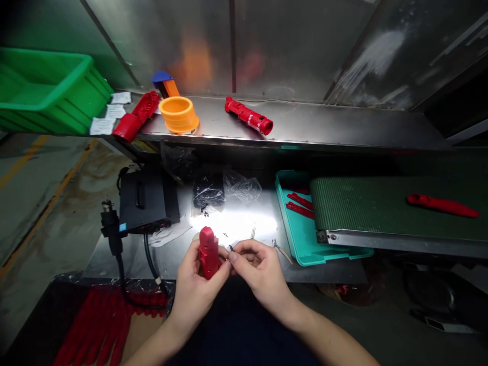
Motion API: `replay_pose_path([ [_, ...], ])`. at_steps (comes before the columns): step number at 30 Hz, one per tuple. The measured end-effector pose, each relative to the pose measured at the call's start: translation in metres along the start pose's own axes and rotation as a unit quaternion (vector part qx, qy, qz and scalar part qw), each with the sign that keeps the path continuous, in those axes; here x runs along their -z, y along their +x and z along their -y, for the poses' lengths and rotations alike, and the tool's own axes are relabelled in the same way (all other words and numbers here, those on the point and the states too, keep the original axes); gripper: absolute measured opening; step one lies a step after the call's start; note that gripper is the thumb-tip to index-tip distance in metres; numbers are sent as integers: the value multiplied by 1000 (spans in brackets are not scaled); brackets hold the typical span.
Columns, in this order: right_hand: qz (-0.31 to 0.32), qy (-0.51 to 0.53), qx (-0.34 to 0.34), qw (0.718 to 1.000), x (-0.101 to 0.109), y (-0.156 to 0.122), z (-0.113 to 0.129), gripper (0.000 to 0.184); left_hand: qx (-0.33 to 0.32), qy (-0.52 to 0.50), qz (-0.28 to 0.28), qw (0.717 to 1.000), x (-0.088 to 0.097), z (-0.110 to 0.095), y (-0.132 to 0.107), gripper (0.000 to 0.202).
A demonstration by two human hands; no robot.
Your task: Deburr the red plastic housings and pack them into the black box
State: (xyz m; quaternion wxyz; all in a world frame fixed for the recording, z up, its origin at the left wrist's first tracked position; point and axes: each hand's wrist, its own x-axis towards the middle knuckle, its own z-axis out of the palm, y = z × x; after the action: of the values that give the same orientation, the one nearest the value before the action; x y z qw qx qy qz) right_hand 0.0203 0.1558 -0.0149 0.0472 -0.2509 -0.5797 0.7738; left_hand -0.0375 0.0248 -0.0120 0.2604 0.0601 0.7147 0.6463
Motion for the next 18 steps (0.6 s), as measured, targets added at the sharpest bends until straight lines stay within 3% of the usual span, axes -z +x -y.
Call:
replay_pose_path([
  [5,-57,-44,72,995,10,3,-3,18,51,-84,56,994,11,-10,2,46],
  [8,-57,-133,155,977,18,-3,8,8,114,-211,126,963,22,-16,2,58],
  [12,49,-333,348,875,13,-15,30,20,142,-309,133,931,27,-19,1,41],
  [14,98,-376,379,840,6,-18,36,24,124,-314,114,934,24,-18,1,33],
  [18,152,-423,373,812,-4,-17,39,18,95,-297,83,946,17,-12,-1,36],
])
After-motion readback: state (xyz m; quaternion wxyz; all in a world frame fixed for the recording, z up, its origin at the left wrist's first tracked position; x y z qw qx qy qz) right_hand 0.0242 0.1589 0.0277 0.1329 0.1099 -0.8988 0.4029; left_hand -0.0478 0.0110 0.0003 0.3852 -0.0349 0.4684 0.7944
